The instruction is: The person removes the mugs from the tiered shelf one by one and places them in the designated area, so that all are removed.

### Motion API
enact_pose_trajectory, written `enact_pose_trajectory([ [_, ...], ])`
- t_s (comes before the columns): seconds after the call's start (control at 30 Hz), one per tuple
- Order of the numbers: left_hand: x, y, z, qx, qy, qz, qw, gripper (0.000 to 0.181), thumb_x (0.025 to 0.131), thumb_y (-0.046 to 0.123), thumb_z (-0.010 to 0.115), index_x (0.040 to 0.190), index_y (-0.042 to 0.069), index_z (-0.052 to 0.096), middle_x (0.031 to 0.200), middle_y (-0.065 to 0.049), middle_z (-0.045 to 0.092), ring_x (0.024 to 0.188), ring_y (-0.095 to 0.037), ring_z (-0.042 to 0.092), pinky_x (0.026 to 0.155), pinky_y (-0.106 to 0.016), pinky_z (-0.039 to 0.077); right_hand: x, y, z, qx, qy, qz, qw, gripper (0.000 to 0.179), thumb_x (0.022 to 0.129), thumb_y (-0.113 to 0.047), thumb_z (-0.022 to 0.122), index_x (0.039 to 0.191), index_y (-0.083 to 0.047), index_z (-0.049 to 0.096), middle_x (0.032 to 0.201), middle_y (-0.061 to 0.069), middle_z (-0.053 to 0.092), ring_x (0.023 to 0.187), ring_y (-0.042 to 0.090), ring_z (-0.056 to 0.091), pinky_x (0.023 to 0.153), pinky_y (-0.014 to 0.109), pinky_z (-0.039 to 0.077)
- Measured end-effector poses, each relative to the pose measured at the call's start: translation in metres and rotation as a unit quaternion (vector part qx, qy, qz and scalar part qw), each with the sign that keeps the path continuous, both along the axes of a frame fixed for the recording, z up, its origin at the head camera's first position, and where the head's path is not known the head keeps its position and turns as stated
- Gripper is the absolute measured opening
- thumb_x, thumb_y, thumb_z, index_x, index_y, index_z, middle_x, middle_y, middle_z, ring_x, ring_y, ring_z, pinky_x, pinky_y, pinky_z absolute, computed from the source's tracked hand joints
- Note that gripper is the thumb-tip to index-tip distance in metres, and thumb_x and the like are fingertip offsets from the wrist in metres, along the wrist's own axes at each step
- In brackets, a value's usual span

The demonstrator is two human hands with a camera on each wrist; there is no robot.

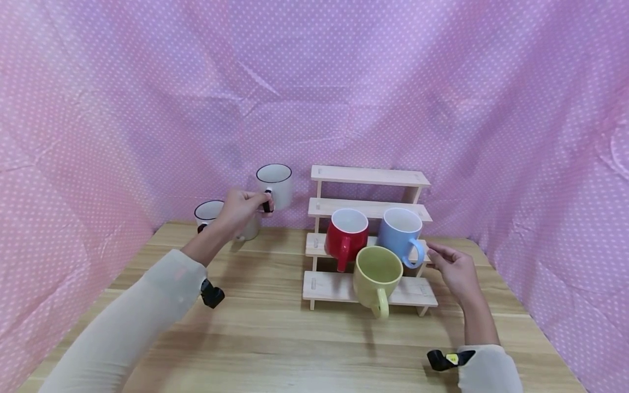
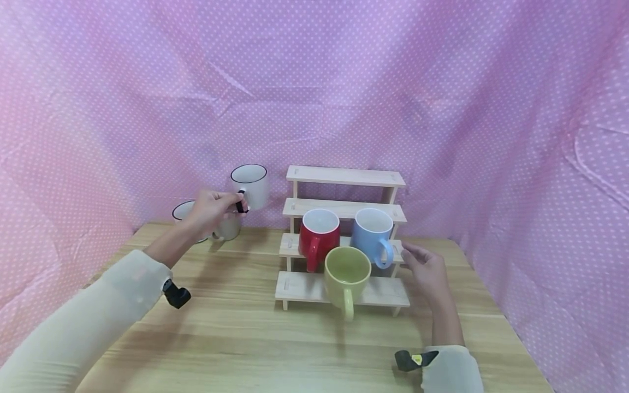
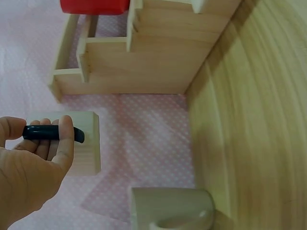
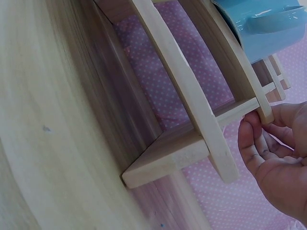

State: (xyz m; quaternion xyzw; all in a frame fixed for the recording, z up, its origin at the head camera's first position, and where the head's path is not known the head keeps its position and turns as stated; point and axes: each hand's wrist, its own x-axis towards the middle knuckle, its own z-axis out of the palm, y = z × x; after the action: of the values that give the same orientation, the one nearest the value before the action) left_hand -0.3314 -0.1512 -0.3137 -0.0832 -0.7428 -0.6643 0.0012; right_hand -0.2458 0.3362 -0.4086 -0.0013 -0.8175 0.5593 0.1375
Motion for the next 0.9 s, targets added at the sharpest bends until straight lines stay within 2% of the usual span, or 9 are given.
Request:
enact_pose_trajectory([
  [0.1, -0.002, 0.000, -0.010, 0.006, -0.001, -0.001, 1.0000, 0.032, 0.102, 0.011, 0.060, 0.099, -0.019, 0.070, 0.094, -0.013, 0.069, 0.090, -0.020, 0.067, 0.090, -0.039, 0.060, 0.000, 0.001, 0.000, 0.001, 0.001, 0.001, 1.0000, 0.042, 0.105, -0.019, 0.060, 0.136, 0.009, 0.058, 0.114, -0.008, 0.069, 0.089, -0.003, 0.067, 0.084, 0.027, 0.060],
  [0.23, -0.005, 0.003, -0.024, 0.014, 0.003, 0.000, 0.9999, 0.031, 0.100, 0.007, 0.060, 0.098, -0.022, 0.068, 0.093, -0.011, 0.066, 0.086, -0.020, 0.067, 0.082, -0.034, 0.062, 0.000, 0.002, 0.000, -0.004, 0.004, 0.003, 1.0000, 0.042, 0.105, -0.019, 0.060, 0.136, 0.010, 0.058, 0.110, -0.014, 0.069, 0.089, -0.003, 0.067, 0.083, 0.025, 0.060],
  [0.43, -0.008, 0.006, -0.046, 0.019, -0.024, -0.003, 0.9995, 0.033, 0.101, 0.006, 0.056, 0.102, -0.025, 0.064, 0.099, -0.014, 0.063, 0.089, -0.021, 0.065, 0.087, -0.038, 0.061, 0.001, 0.002, -0.001, -0.008, 0.004, 0.002, 1.0000, 0.042, 0.105, -0.018, 0.060, 0.136, 0.011, 0.058, 0.110, -0.014, 0.069, 0.090, -0.003, 0.067, 0.082, 0.023, 0.060],
  [0.63, -0.009, 0.006, -0.070, 0.020, -0.027, 0.027, 0.9991, 0.031, 0.099, 0.006, 0.059, 0.105, -0.023, 0.068, 0.096, -0.015, 0.068, 0.085, -0.019, 0.069, 0.087, -0.038, 0.061, 0.000, 0.001, 0.000, -0.010, -0.004, 0.003, 0.9999, 0.043, 0.105, -0.020, 0.060, 0.137, 0.009, 0.058, 0.109, -0.016, 0.068, 0.091, -0.002, 0.066, 0.084, 0.026, 0.060],
  [0.73, -0.011, 0.005, -0.082, 0.027, -0.027, 0.037, 0.9986, 0.029, 0.098, 0.005, 0.060, 0.106, -0.022, 0.069, 0.091, -0.013, 0.069, 0.082, -0.017, 0.070, 0.089, -0.040, 0.060, 0.000, 0.000, 0.000, -0.007, -0.008, -0.001, 0.9999, 0.043, 0.105, -0.020, 0.060, 0.138, 0.008, 0.058, 0.114, -0.009, 0.069, 0.091, -0.002, 0.066, 0.085, 0.027, 0.060],
  [0.9, -0.015, 0.002, -0.100, 0.023, -0.027, 0.037, 0.9987, 0.029, 0.098, 0.005, 0.060, 0.103, -0.023, 0.068, 0.083, -0.007, 0.069, 0.079, -0.013, 0.067, 0.090, -0.044, 0.060, 0.000, -0.001, 0.000, -0.006, -0.008, 0.000, 0.9999, 0.043, 0.106, -0.019, 0.059, 0.138, 0.009, 0.057, 0.129, 0.015, 0.065, 0.092, -0.003, 0.066, 0.087, 0.028, 0.060],
])
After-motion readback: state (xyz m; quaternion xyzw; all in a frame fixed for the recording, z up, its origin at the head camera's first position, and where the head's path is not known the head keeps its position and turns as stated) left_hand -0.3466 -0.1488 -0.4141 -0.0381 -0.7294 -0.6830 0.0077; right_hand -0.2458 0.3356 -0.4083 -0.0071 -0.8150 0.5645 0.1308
